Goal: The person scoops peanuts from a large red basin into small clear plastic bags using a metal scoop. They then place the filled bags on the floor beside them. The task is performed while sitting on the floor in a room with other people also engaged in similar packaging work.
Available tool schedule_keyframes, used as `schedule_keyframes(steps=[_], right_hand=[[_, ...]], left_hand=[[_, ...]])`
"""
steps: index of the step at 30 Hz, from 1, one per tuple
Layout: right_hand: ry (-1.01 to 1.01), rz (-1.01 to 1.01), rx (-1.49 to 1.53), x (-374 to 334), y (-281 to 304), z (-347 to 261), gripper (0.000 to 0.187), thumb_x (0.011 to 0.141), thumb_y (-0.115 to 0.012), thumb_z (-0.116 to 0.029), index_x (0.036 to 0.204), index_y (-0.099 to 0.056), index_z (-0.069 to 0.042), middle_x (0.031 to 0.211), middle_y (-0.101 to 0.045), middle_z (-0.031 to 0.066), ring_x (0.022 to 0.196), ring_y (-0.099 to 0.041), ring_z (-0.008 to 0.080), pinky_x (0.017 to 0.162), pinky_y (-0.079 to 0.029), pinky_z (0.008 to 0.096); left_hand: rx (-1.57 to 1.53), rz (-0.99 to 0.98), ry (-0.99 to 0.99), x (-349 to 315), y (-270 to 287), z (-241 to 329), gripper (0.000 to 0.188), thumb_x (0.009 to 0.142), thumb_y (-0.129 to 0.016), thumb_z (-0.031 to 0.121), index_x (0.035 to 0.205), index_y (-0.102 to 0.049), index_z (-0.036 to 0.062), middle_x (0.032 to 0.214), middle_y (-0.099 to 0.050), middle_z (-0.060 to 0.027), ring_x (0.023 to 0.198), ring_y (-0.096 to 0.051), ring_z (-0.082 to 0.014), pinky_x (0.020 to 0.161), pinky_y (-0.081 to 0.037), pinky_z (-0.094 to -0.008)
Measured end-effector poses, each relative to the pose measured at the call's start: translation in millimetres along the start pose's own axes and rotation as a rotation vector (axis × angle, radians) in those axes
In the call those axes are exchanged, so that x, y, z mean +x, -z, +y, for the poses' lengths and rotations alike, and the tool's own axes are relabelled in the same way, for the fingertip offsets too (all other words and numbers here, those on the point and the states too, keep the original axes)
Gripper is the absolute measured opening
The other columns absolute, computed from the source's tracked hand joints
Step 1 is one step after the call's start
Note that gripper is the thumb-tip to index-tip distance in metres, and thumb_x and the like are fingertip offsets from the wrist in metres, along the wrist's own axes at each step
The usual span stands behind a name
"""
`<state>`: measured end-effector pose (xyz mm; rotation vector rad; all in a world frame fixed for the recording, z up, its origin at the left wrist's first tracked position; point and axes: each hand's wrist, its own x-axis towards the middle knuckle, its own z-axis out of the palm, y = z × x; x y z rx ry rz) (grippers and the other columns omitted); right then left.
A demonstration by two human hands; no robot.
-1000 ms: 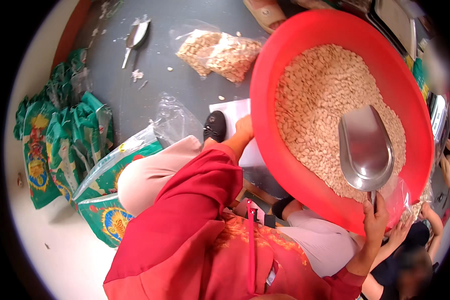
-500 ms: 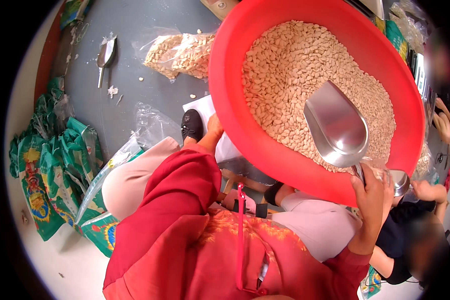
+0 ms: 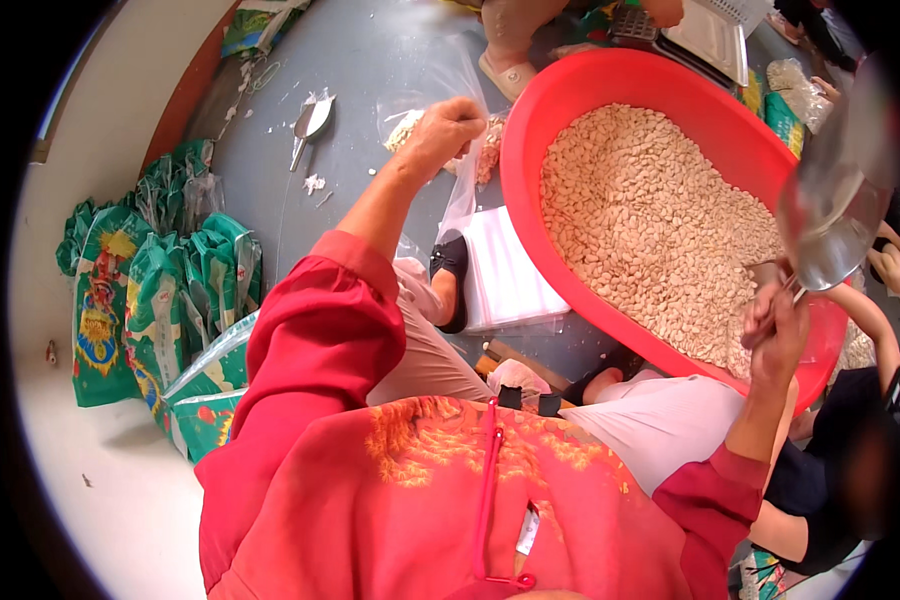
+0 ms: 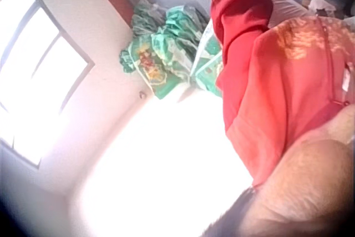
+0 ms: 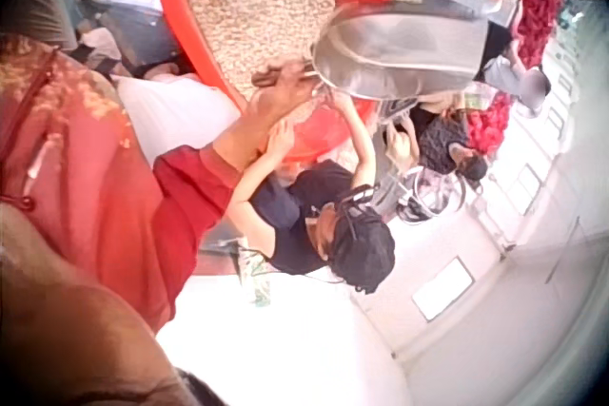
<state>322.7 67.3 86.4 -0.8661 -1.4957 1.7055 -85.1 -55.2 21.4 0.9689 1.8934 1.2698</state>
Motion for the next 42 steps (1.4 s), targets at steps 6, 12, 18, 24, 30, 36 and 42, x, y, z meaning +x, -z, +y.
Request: schedule_keyframes(steps=[6,12,18,24,30,36,42], right_hand=[[-0.118,-0.034,0.172,62,-9,7,0.03,0.078,-0.055,-0.012,0.103,-0.045,0.001,0.063,-0.05,0.0061,0.052,-0.051,0.0145,0.052,-0.046,0.0273],[-0.371,-0.087,0.238,83,-41,52,0.031,0.074,-0.058,-0.01,0.101,-0.047,-0.001,0.089,-0.059,0.0181,0.078,-0.061,0.0223,0.064,-0.051,0.0299],[-0.506,-0.151,0.359,93,-90,92,0.033,0.073,-0.059,-0.013,0.1,-0.049,0.001,0.089,-0.059,0.0164,0.076,-0.06,0.0227,0.066,-0.05,0.0318],[-0.585,-0.272,0.497,94,-86,90,0.033,0.077,-0.055,-0.015,0.104,-0.049,0.002,0.088,-0.06,0.0147,0.079,-0.06,0.0242,0.072,-0.049,0.0375],[-0.496,-0.216,0.55,87,-79,84,0.032,0.08,-0.054,-0.021,0.106,-0.049,-0.003,0.098,-0.057,0.0185,0.087,-0.057,0.0272,0.08,-0.045,0.0419],[-0.443,-0.173,0.65,79,-78,85,0.028,0.077,-0.057,-0.013,0.102,-0.05,-0.002,0.099,-0.055,0.02,0.09,-0.055,0.0264,0.083,-0.044,0.0418],[-0.349,-0.016,0.251,74,-89,73,0.026,0.071,-0.059,-0.004,0.096,-0.051,-0.001,0.081,-0.055,0.0089,0.072,-0.057,0.019,0.067,-0.049,0.032]], left_hand=[[-0.099,-0.499,-0.04,-13,-23,53,0.007,0.078,-0.054,0.009,0.074,-0.054,0.0033,0.064,-0.049,0.002,0.056,-0.047,-0.0069,0.052,-0.04,-0.0199],[-0.413,-0.833,-0.011,-14,-64,46,0.008,0.077,-0.057,0.009,0.075,-0.054,0.0022,0.067,-0.053,-0.0007,0.059,-0.05,-0.0085,0.054,-0.041,-0.0199],[-0.368,-0.952,0.049,-19,-86,49,0.006,0.076,-0.055,0.008,0.075,-0.056,0.0023,0.065,-0.052,0.0013,0.059,-0.048,-0.0078,0.055,-0.04,-0.0214],[-0.204,-0.772,0.078,-8,-84,44,0.006,0.076,-0.054,0.008,0.072,-0.054,0.0026,0.063,-0.049,0.0014,0.058,-0.047,-0.0078,0.054,-0.039,-0.0218],[-0.213,-0.57,0.118,-4,-90,39,0.007,0.074,-0.053,0.007,0.069,-0.053,0.0018,0.058,-0.047,-0.0004,0.052,-0.044,-0.0088,0.049,-0.035,-0.0227],[-0.128,-0.536,0.179,-1,-95,31,0.007,0.074,-0.052,0.006,0.067,-0.052,0.0032,0.056,-0.046,-0.0003,0.051,-0.044,-0.0088,0.046,-0.035,-0.0219],[-0.045,-0.563,0.19,-1,-101,33,0.006,0.071,-0.052,0.006,0.067,-0.052,0.0022,0.056,-0.047,-0.0008,0.048,-0.044,-0.0091,0.045,-0.035,-0.022]])
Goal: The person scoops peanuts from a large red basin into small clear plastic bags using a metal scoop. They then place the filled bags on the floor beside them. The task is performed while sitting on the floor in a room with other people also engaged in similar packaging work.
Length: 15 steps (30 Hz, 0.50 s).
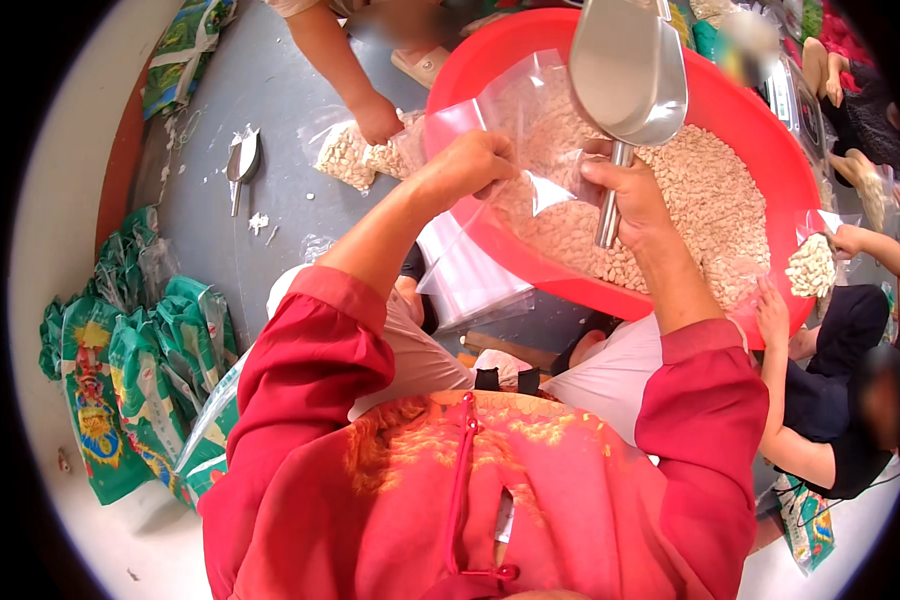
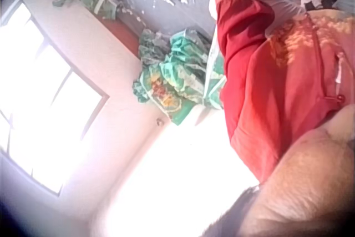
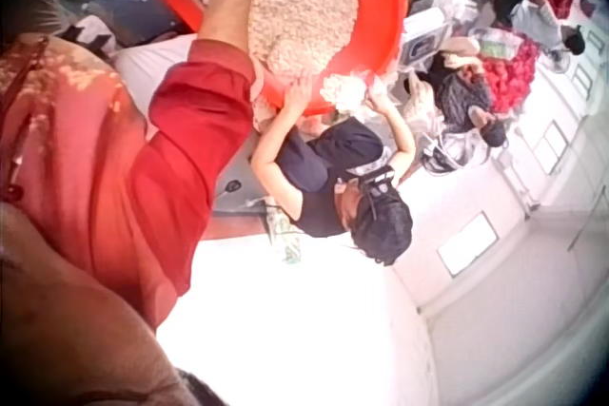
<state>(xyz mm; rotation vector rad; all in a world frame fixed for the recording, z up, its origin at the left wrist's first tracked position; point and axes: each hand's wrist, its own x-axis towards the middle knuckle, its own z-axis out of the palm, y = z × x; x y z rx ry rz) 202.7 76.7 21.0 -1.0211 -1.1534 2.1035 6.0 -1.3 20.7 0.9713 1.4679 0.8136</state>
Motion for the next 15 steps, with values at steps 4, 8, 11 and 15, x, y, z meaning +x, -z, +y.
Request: schedule_keyframes(steps=[4,8,11,15], right_hand=[[0.026,0.016,-0.181,4,2,5,0.026,0.065,-0.063,-0.005,0.088,-0.053,-0.001,0.072,-0.054,0.0046,0.062,-0.053,0.012,0.055,-0.045,0.0255],[0.074,0.133,-0.127,2,-17,3,0.021,0.066,-0.062,-0.004,0.083,-0.051,-0.003,0.061,-0.051,0.0021,0.049,-0.049,0.0102,0.042,-0.04,0.0232],[0.089,0.101,-0.107,-2,-18,2,0.016,0.069,-0.059,-0.003,0.083,-0.051,-0.002,0.063,-0.052,0.0028,0.05,-0.051,0.0107,0.041,-0.04,0.0224],[0.001,0.019,0.304,-13,-41,5,0.009,0.074,-0.058,-0.005,0.081,-0.051,-0.004,0.063,-0.052,0.0019,0.05,-0.052,0.0106,0.039,-0.04,0.0226]], left_hand=[[0.364,0.174,-0.14,6,-9,-5,0.011,0.071,-0.054,0.01,0.068,-0.051,-0.0003,0.053,-0.046,-0.0013,0.046,-0.043,-0.0095,0.043,-0.036,-0.0254],[0.355,0.49,-0.328,2,-29,-8,0.013,0.075,-0.054,0.008,0.085,-0.049,0.0019,0.069,-0.051,-0.0054,0.064,-0.05,-0.0112,0.055,-0.041,-0.0256],[-0.134,0.101,-0.292,-13,-52,6,0.04,0.08,-0.055,0.012,0.116,-0.039,0.0048,0.084,-0.052,-0.0067,0.074,-0.051,-0.0126,0.06,-0.043,-0.0271],[-0.339,0.061,-0.317,-19,-74,7,0.051,0.079,-0.052,-0.004,0.125,-0.034,0.0076,0.093,-0.05,-0.0029,0.073,-0.046,-0.0067,0.06,-0.04,-0.02]])
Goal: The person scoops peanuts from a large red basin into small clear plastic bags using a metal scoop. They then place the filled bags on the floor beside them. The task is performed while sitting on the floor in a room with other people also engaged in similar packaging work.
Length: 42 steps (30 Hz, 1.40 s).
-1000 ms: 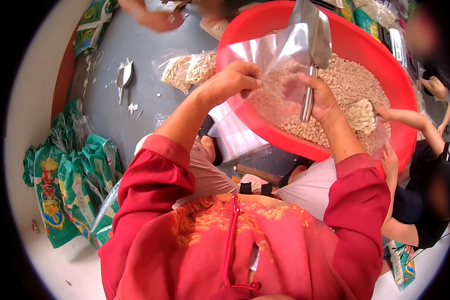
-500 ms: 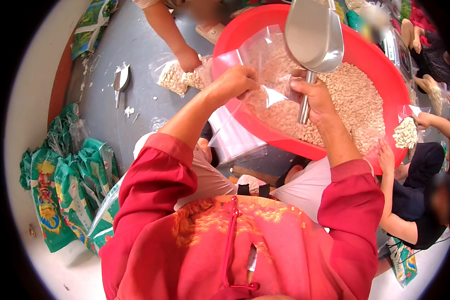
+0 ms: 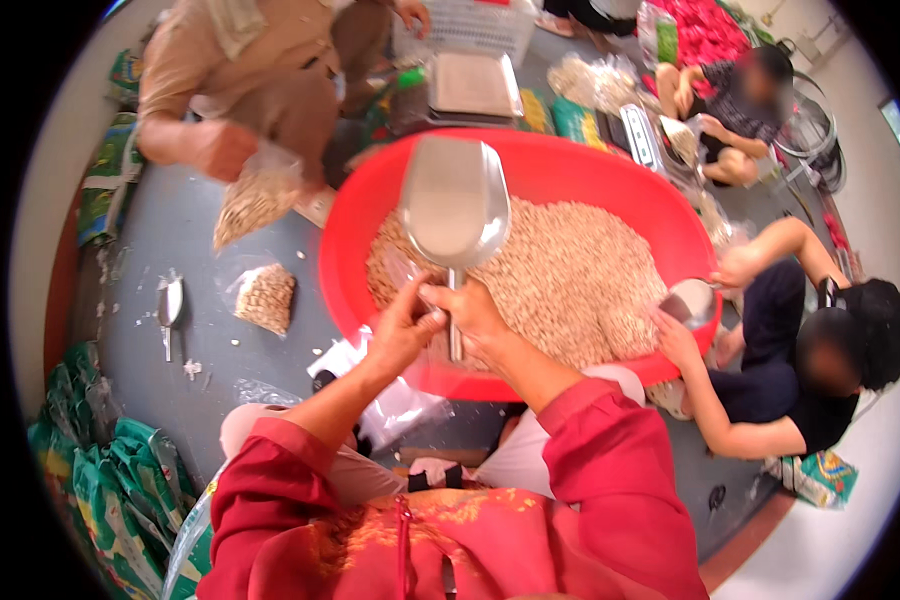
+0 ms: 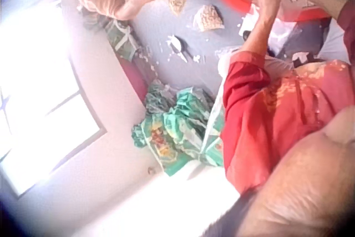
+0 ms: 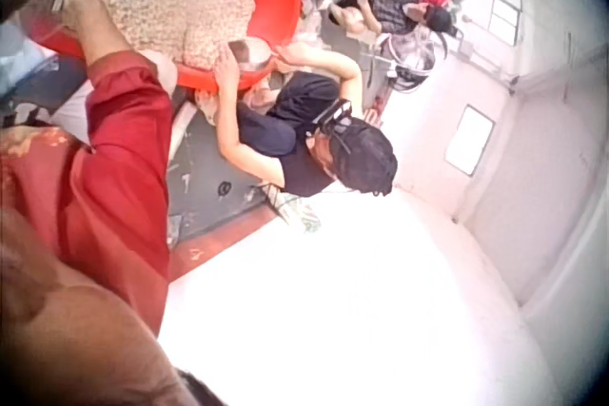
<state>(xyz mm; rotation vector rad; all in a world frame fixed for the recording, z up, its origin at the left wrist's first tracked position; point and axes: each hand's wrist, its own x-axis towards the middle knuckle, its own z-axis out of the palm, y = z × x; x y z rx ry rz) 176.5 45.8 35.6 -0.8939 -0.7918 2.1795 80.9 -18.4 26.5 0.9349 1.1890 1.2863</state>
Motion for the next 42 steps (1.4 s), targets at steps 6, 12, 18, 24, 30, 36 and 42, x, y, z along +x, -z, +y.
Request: schedule_keyframes(steps=[6,12,18,24,30,36,42], right_hand=[[0.017,0.071,-0.076,10,25,1,0.01,0.073,-0.059,-0.003,0.078,-0.052,-0.007,0.062,-0.051,0.0016,0.047,-0.047,0.0089,0.039,-0.04,0.0212],[0.12,0.228,-0.028,34,68,-17,0.012,0.07,-0.058,0.0,0.077,-0.052,-0.007,0.061,-0.051,0.0016,0.046,-0.047,0.0109,0.039,-0.039,0.0232],[0.09,0.41,-0.141,28,73,-18,0.01,0.07,-0.059,-0.003,0.079,-0.055,-0.006,0.061,-0.051,0.0027,0.045,-0.047,0.0122,0.036,-0.039,0.0256],[0.006,0.36,-0.143,27,89,19,0.011,0.072,-0.058,-0.002,0.08,-0.051,-0.003,0.059,-0.049,0.0033,0.043,-0.045,0.012,0.035,-0.038,0.0252],[-0.197,0.383,-0.347,42,127,31,0.011,0.072,-0.059,-0.004,0.077,-0.049,-0.004,0.058,-0.047,0.0016,0.043,-0.044,0.0101,0.037,-0.036,0.0231],[-0.202,0.546,-1.289,61,236,-18,0.03,0.072,-0.058,-0.029,0.083,-0.053,-0.001,0.052,-0.048,0.0056,0.037,-0.046,0.0165,0.035,-0.036,0.0296],[-0.19,0.682,-1.658,140,329,-20,0.037,0.071,-0.053,-0.031,0.095,-0.057,-0.003,0.083,-0.061,0.0177,0.076,-0.06,0.0331,0.068,-0.044,0.0437]], left_hand=[[-0.072,-0.025,0.038,3,27,-1,0.037,0.079,-0.045,-0.006,0.113,-0.051,0.0067,0.071,-0.051,-0.0007,0.061,-0.048,-0.0068,0.053,-0.04,-0.0204],[0.994,-0.14,-0.244,3,63,2,0.03,0.073,-0.045,-0.004,0.093,-0.063,0.0093,0.07,-0.05,-0.0074,0.064,-0.056,-0.0226,0.058,-0.045,-0.0337],[1.101,0.203,-0.065,8,91,-16,0.015,0.069,-0.053,0.015,0.079,-0.061,0.0063,0.067,-0.056,-0.017,0.066,-0.057,-0.0334,0.058,-0.045,-0.0399],[0.601,0.344,0.053,17,82,6,0.017,0.072,-0.053,0.011,0.079,-0.057,-0.004,0.065,-0.057,-0.012,0.055,-0.055,-0.0192,0.051,-0.044,-0.0309],[0.382,0.255,0.011,4,73,14,0.028,0.068,-0.042,-0.009,0.09,-0.056,-0.0015,0.077,-0.055,-0.003,0.053,-0.046,-0.007,0.046,-0.04,-0.021],[0.731,0.376,0.032,-4,90,31,0.044,0.063,-0.04,-0.011,0.102,-0.056,0.0013,0.083,-0.049,-0.005,0.062,-0.046,-0.0111,0.054,-0.037,-0.0208],[0.783,0.403,0.057,-4,86,27,0.052,0.063,-0.039,-0.012,0.111,-0.05,0.001,0.111,-0.052,-0.0113,0.067,-0.046,-0.0133,0.061,-0.038,-0.0199]])
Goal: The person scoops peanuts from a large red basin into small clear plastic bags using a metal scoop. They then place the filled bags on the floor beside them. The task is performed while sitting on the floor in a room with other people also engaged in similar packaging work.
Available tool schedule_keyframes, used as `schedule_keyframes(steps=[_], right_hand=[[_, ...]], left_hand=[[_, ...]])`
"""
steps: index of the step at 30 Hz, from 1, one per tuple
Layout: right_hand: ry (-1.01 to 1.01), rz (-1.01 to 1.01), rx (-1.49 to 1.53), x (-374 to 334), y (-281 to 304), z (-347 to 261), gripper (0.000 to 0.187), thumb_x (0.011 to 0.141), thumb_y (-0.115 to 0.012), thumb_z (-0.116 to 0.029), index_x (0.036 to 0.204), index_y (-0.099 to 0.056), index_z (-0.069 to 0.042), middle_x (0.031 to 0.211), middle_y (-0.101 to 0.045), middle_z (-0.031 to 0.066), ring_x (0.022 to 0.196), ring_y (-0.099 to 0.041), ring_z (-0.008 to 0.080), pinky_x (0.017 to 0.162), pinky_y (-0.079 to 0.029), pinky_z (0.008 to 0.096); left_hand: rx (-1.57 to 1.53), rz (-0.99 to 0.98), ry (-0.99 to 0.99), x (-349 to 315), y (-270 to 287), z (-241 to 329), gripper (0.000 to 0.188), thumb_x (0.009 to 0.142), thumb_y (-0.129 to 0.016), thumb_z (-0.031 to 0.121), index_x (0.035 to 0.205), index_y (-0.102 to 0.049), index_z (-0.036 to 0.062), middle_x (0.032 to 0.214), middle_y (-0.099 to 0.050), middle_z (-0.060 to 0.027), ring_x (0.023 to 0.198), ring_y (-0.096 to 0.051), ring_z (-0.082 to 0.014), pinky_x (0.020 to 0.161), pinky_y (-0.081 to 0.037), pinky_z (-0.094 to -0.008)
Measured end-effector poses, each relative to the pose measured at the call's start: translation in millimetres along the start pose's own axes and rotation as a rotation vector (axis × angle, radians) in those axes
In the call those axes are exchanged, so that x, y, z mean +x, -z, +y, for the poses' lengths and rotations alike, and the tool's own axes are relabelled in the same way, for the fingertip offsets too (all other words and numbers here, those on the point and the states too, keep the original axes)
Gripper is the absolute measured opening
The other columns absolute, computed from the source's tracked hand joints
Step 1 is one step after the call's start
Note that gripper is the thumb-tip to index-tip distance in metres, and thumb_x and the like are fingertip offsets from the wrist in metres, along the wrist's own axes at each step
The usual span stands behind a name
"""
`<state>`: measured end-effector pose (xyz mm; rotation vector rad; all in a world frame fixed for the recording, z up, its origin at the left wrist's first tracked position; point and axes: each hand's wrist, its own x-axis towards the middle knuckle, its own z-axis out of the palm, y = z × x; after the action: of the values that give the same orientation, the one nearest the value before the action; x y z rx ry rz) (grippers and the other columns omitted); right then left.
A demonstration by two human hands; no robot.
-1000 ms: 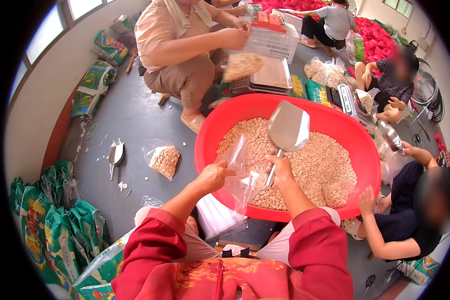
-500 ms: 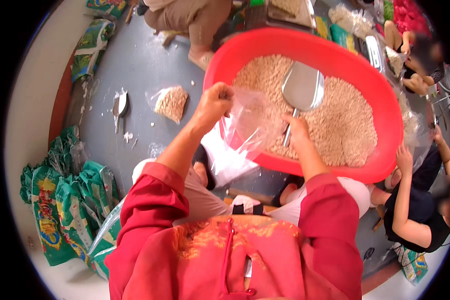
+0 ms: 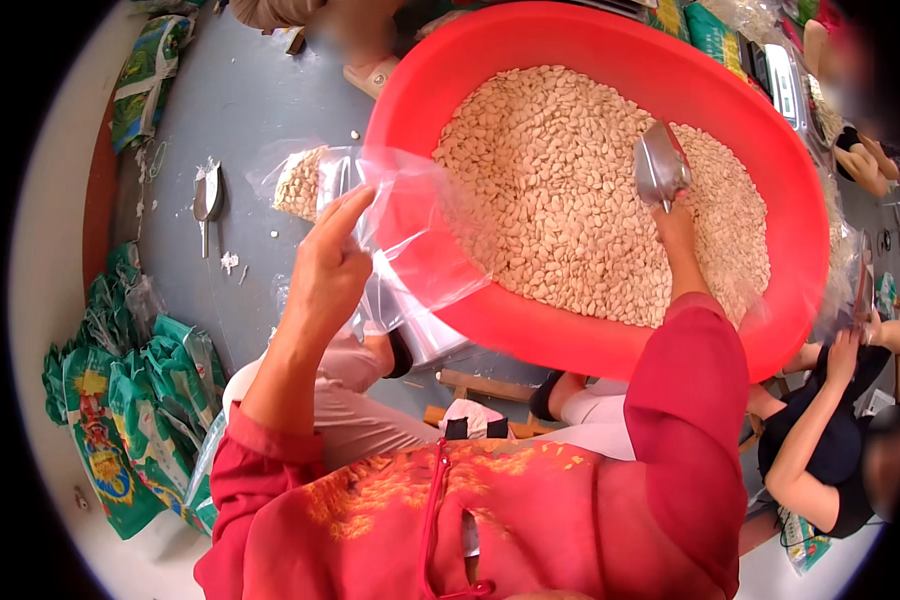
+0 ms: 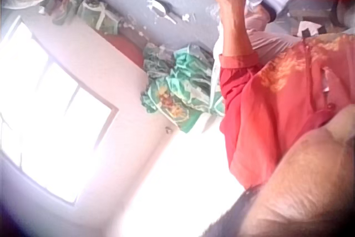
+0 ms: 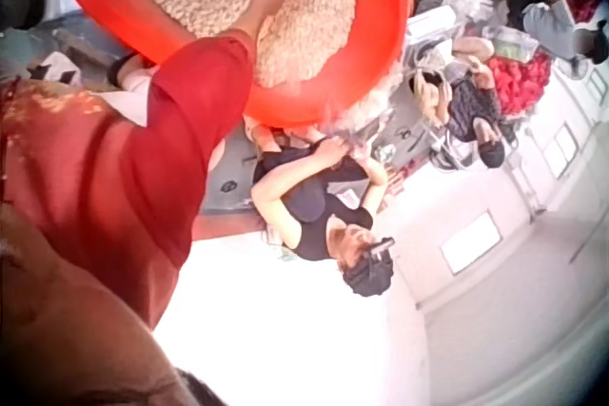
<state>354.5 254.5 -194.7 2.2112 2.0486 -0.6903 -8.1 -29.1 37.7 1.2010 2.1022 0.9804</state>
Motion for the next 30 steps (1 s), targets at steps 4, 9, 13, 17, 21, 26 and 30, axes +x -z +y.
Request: schedule_keyframes(steps=[4,9,13,17,21,26,30], right_hand=[[0.096,0.149,-0.04,6,-24,-76,0.035,0.074,-0.051,-0.03,0.098,-0.054,-0.005,0.085,-0.06,0.0188,0.08,-0.058,0.0355,0.07,-0.044,0.0446],[0.329,0.134,-0.102,1,-67,-126,0.023,0.078,-0.047,-0.023,0.093,-0.052,-0.007,0.081,-0.06,0.0185,0.075,-0.058,0.0356,0.067,-0.045,0.0441],[0.587,0.029,-0.24,-29,-64,-123,0.018,0.08,-0.042,-0.019,0.089,-0.052,-0.006,0.08,-0.06,0.0164,0.073,-0.059,0.0332,0.066,-0.046,0.043],[0.529,-0.22,-0.179,-55,-4,-102,0.024,0.079,-0.045,-0.026,0.094,-0.055,-0.009,0.086,-0.06,0.0112,0.075,-0.059,0.0285,0.071,-0.045,0.0413],[0.432,-0.355,-0.049,-52,48,-18,0.038,0.075,-0.053,-0.034,0.1,-0.056,-0.006,0.07,-0.058,0.0105,0.059,-0.057,0.0228,0.055,-0.045,0.0346],[0.004,-0.69,-0.053,-107,76,55,0.028,0.074,-0.057,-0.018,0.095,-0.056,0.0,0.061,-0.052,0.0061,0.046,-0.046,0.0128,0.04,-0.037,0.0282],[0.008,-0.81,0.07,-122,45,56,0.022,0.073,-0.058,-0.017,0.086,-0.056,0.001,0.053,-0.047,0.0036,0.038,-0.041,0.0105,0.034,-0.032,0.0255]], left_hand=[[-0.084,-0.001,0.113,1,-2,-6,0.057,0.062,-0.04,-0.014,0.117,-0.047,0.0024,0.114,-0.05,-0.009,0.064,-0.045,-0.0072,0.06,-0.037,-0.0175],[-0.073,-0.036,0.155,12,-9,-3,0.06,0.061,-0.041,-0.013,0.117,-0.047,0.0049,0.114,-0.051,-0.008,0.062,-0.043,-0.0051,0.059,-0.037,-0.0166],[-0.038,-0.034,0.2,18,-9,-3,0.058,0.061,-0.042,-0.011,0.116,-0.049,0.0059,0.114,-0.052,-0.0084,0.062,-0.043,-0.0056,0.059,-0.038,-0.0175],[-0.134,-0.036,0.228,20,-10,-1,0.061,0.059,-0.042,-0.008,0.117,-0.049,0.0054,0.056,-0.041,0.0028,0.051,-0.04,-0.0046,0.049,-0.033,-0.0181],[-0.336,-0.007,0.279,17,-5,3,0.042,0.071,-0.046,-0.006,0.111,-0.053,0.0022,0.058,-0.045,0.0025,0.05,-0.04,-0.0043,0.05,-0.034,-0.0177],[-0.453,0.015,0.241,7,1,12,0.043,0.071,-0.045,-0.005,0.114,-0.049,-0.0016,0.059,-0.046,0.0018,0.05,-0.04,-0.0049,0.05,-0.034,-0.0184],[-0.446,0.005,0.252,5,2,8,0.044,0.068,-0.049,-0.005,0.112,-0.051,-0.0003,0.055,-0.044,0.0034,0.05,-0.041,-0.0045,0.049,-0.035,-0.0195]])
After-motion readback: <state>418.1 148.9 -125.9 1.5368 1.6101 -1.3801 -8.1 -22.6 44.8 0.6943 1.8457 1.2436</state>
